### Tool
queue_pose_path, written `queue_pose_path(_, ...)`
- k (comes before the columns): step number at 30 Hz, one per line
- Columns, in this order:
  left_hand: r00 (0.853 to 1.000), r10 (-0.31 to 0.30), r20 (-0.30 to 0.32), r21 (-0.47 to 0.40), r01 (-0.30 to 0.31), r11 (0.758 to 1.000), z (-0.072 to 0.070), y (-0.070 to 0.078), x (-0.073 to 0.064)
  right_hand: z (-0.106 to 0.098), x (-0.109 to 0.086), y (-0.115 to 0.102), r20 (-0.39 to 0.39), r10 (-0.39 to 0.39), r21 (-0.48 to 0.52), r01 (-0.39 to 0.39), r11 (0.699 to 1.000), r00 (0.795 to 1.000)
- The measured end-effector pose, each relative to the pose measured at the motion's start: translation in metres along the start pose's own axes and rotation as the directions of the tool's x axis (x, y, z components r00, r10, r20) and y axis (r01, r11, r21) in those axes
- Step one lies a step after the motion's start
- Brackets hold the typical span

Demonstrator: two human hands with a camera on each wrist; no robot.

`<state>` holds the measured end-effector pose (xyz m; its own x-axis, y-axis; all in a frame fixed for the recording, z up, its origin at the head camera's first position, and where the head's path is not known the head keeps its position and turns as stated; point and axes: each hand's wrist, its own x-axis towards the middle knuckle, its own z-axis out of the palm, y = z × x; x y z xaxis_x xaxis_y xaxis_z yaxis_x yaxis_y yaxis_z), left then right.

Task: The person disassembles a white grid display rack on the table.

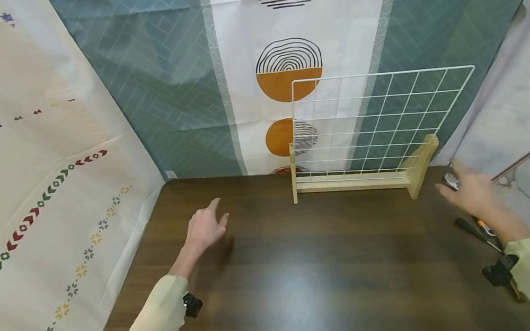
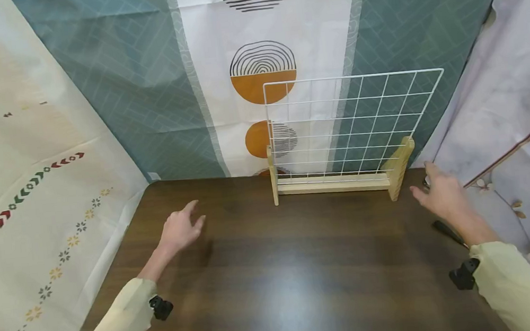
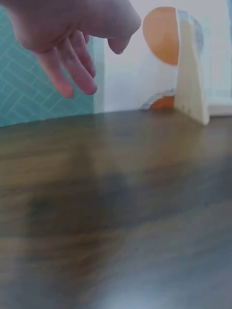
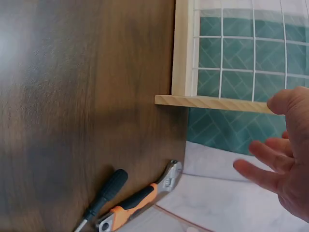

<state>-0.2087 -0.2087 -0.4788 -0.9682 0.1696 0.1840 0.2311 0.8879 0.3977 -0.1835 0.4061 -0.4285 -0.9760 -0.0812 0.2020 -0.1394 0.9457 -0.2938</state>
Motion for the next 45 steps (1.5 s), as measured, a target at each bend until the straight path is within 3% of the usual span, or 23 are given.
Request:
queue_pose_path(3, 1.000, 0.010, -0.029, -0.143, -0.015, 0.990, 0.002, 0.014, 0.012, -0.003, 0.002, 0.007, 0.008, 0.086, 0.036, -0.086, 0.996, 0.996)
queue_pose_path(6, 1.000, 0.000, -0.017, -0.276, -0.005, 0.961, 0.004, 0.028, 0.026, -0.005, 0.006, 0.012, 0.031, 0.104, 0.119, -0.107, 0.987, 0.994)
queue_pose_path(12, 0.994, -0.028, 0.105, -0.407, 0.069, 0.911, 0.009, 0.058, 0.054, -0.008, 0.015, 0.018, 0.103, 0.085, 0.196, -0.104, 0.975, 0.991)
queue_pose_path(17, 0.985, -0.034, 0.167, -0.421, 0.102, 0.901, 0.014, 0.083, 0.078, -0.013, 0.028, 0.022, 0.197, 0.125, 0.252, -0.174, 0.952, 0.972)
queue_pose_path(23, 0.984, -0.058, 0.169, -0.413, 0.124, 0.902, 0.020, 0.106, 0.104, -0.015, 0.042, 0.030, 0.202, 0.159, 0.348, -0.223, 0.911, 0.966)
queue_pose_path(29, 0.983, -0.064, 0.172, -0.454, 0.136, 0.880, 0.027, 0.122, 0.125, -0.012, 0.054, 0.034, 0.213, 0.204, 0.469, -0.283, 0.836, 0.956)
queue_pose_path(36, 0.990, -0.037, 0.136, -0.498, 0.101, 0.861, 0.030, 0.137, 0.138, -0.010, 0.067, 0.028, 0.180, 0.223, 0.539, -0.286, 0.792, 0.958)
queue_pose_path(43, 0.992, -0.018, 0.125, -0.519, 0.080, 0.851, 0.033, 0.143, 0.149, -0.009, 0.077, 0.017, 0.183, 0.207, 0.601, -0.276, 0.750, 0.961)
queue_pose_path(45, 0.992, -0.012, 0.127, -0.523, 0.077, 0.849, 0.036, 0.143, 0.150, -0.007, 0.078, 0.016, 0.181, 0.206, 0.602, -0.274, 0.750, 0.962)
